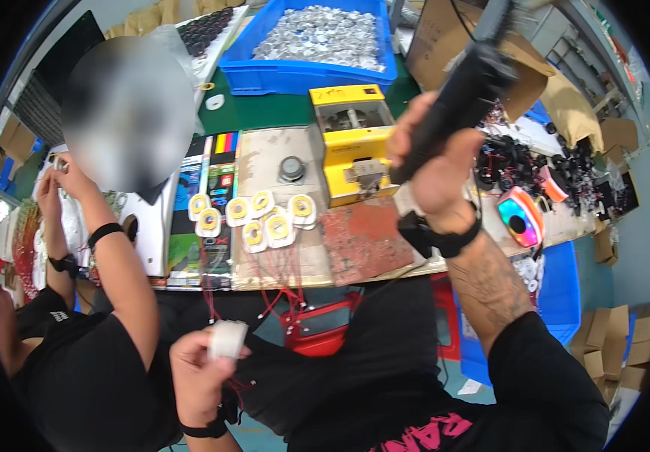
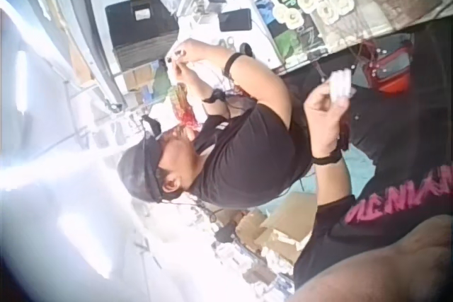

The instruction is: Assembling and applying heat to small electronic components on a workbench in a factory setting.

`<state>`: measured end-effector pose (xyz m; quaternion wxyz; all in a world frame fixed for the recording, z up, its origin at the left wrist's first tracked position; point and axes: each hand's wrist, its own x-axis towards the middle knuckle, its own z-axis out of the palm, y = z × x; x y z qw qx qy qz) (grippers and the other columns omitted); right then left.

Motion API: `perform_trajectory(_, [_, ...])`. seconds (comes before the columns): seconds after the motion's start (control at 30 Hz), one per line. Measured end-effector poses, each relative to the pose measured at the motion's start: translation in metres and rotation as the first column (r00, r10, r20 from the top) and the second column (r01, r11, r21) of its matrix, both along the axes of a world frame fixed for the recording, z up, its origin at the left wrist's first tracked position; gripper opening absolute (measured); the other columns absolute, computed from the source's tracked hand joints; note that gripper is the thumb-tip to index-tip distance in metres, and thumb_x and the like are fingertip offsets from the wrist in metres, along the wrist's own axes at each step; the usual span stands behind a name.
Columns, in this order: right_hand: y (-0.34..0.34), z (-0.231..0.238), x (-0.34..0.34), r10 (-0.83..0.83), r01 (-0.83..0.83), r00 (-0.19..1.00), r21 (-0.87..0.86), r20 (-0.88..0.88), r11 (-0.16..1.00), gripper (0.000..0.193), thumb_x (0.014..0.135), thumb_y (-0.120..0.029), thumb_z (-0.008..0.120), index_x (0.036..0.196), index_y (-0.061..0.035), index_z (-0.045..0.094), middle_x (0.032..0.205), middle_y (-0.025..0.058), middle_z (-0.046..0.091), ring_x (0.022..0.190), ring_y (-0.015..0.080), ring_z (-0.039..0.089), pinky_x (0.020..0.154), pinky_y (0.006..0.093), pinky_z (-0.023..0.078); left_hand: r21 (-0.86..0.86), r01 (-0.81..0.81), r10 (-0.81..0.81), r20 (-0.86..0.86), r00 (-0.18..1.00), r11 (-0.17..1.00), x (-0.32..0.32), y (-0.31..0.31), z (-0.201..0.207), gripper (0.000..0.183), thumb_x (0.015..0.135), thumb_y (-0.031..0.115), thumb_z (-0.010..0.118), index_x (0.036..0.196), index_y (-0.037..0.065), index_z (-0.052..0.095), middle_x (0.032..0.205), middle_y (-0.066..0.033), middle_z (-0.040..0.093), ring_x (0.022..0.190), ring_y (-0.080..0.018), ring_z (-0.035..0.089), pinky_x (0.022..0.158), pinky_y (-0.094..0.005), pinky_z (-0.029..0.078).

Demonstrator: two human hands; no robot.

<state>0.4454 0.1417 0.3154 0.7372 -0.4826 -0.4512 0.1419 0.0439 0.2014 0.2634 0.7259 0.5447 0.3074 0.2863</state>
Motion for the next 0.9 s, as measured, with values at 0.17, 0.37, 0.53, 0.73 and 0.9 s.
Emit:
perform_trajectory(0.17, [0.036,-0.038,0.009,0.084,-0.080,0.996,0.115,-0.034,0.990,0.076,0.093,-0.073,0.058,0.110,0.0007,0.053,0.081,0.0068,0.057,0.068,0.0135,0.057,0.058,0.0279,0.047,0.124,0.239,-0.224,-0.122,0.967,0.963,0.075,-0.031,-0.009,0.029,0.079,-0.007,0.083,0.105,-0.005,0.070,0.123,-0.0206,0.069,0.105,-0.0211,0.070,0.090,-0.0346,0.056])
perform_trajectory(0.37, [0.032,-0.055,0.017,0.150,-0.141,0.984,0.091,-0.097,0.986,0.084,0.087,-0.081,0.058,0.110,0.0003,0.053,0.079,0.0059,0.056,0.068,0.0133,0.057,0.057,0.0276,0.048,0.734,0.190,-0.022,-0.232,0.972,0.652,0.154,-0.017,-0.020,0.031,0.074,0.008,0.089,0.100,0.002,0.073,0.112,-0.0176,0.071,0.091,-0.0303,0.074,0.080,-0.0356,0.059])
perform_trajectory(0.53, [0.032,-0.061,0.012,0.125,-0.119,0.987,0.064,-0.103,0.991,0.090,0.084,-0.085,0.055,0.111,0.0001,0.053,0.079,0.0064,0.057,0.067,0.0126,0.057,0.057,0.0263,0.046,0.919,0.169,0.127,-0.226,0.966,0.355,0.196,-0.005,-0.041,0.030,0.071,0.013,0.087,0.097,0.008,0.073,0.109,-0.0108,0.070,0.094,-0.0321,0.066,0.080,-0.0409,0.055])
perform_trajectory(0.73, [0.020,-0.057,0.012,0.099,-0.094,0.981,0.033,-0.169,0.995,0.096,0.078,-0.091,0.056,0.114,-0.0016,0.052,0.077,0.0050,0.059,0.067,0.0116,0.057,0.060,0.0250,0.047,0.944,0.175,0.158,-0.225,0.961,0.280,0.210,0.000,-0.053,0.027,0.074,0.019,0.085,0.097,0.010,0.073,0.105,-0.0083,0.068,0.099,-0.0325,0.062,0.086,-0.0441,0.051])
perform_trajectory(0.9, [0.005,-0.044,-0.008,0.103,-0.127,0.973,-0.107,-0.209,0.986,0.102,0.072,-0.100,0.045,0.113,-0.0066,0.045,0.078,0.0079,0.056,0.066,0.0162,0.055,0.064,0.0312,0.047,0.944,0.190,0.201,-0.249,0.948,0.270,0.209,0.000,-0.055,0.027,0.078,0.027,0.082,0.099,0.013,0.073,0.107,-0.0069,0.068,0.105,-0.0318,0.060,0.089,-0.0454,0.044])
